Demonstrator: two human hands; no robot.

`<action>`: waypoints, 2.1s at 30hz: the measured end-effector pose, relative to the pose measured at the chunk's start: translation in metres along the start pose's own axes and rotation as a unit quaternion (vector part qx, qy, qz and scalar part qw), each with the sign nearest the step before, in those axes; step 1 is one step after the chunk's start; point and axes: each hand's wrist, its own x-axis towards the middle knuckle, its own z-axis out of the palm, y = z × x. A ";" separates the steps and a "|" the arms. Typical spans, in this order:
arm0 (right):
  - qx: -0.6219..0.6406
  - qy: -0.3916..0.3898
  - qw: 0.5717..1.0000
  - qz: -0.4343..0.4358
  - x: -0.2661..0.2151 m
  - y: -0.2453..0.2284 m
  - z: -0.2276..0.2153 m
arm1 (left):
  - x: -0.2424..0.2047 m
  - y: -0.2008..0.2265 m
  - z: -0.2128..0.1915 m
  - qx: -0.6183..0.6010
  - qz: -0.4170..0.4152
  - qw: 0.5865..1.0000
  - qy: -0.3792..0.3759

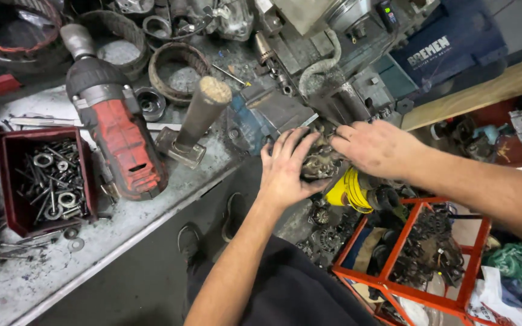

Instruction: The person cleans a small metal gear using a wire brush. They repeatedly scrub the gear's teeth and surfaces, rotating it to access different areas, and occasionally inspect it by hand.

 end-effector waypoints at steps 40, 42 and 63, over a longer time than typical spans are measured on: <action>0.018 -0.129 0.989 0.068 0.003 0.004 -0.006 | 0.002 0.001 0.002 -0.005 0.006 1.000 0.008; 0.096 -0.224 0.965 0.094 0.012 -0.001 -0.009 | -0.002 0.003 0.002 -0.017 0.001 1.000 0.003; 0.121 -0.236 0.945 0.193 0.021 -0.004 -0.021 | -0.005 0.008 0.001 0.002 0.012 0.999 0.040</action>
